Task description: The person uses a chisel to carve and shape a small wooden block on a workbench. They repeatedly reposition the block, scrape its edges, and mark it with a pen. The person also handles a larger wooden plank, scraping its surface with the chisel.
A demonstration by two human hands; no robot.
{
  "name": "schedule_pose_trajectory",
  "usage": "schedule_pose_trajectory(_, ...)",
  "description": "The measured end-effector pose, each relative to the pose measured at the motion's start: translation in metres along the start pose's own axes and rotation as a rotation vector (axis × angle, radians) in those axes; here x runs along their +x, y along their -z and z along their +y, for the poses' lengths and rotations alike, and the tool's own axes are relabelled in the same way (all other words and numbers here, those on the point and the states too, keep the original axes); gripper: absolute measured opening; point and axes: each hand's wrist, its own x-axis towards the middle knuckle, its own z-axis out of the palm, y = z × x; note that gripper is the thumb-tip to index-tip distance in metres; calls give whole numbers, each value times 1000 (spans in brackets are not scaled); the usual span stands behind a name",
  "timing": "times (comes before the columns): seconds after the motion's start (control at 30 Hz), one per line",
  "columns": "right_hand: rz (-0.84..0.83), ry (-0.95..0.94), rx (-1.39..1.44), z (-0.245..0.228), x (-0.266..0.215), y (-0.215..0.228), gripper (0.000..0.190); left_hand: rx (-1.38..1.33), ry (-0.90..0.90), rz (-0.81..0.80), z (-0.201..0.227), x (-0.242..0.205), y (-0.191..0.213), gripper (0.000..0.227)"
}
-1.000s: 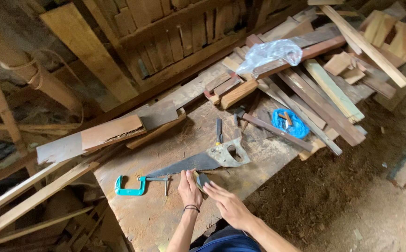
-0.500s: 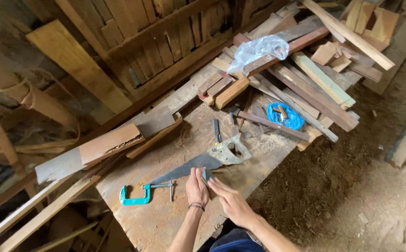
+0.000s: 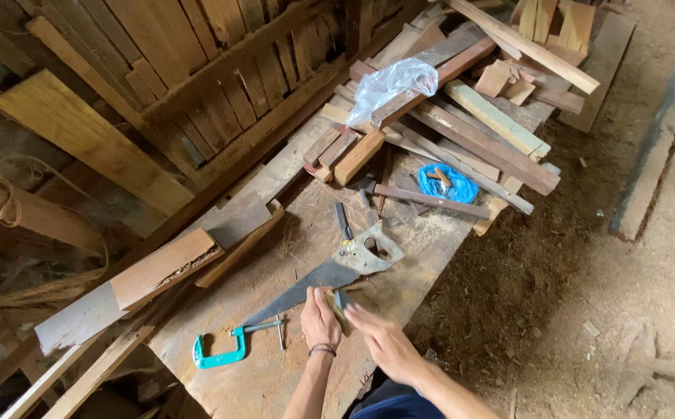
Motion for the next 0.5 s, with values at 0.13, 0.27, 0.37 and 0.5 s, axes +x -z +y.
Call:
schedule_pose_trajectory(0.13,-6,-125,113,-8,40,2,61,43,67,-26,-5,3,-8,46)
schedule_pose_trajectory(0.27,28,-7,117,1,27,-2,54,28,-5,-11,-9,5,-6,48)
schedule_pose_trajectory(0.37,-10,-11,70,6,-2,-2,54,-7,-3,-6,-9,0,-1,48)
schedule_pose_trajectory(0.5,-63,-176,193,-4,24,4,60,84,41,-36,-2,3,-5,44)
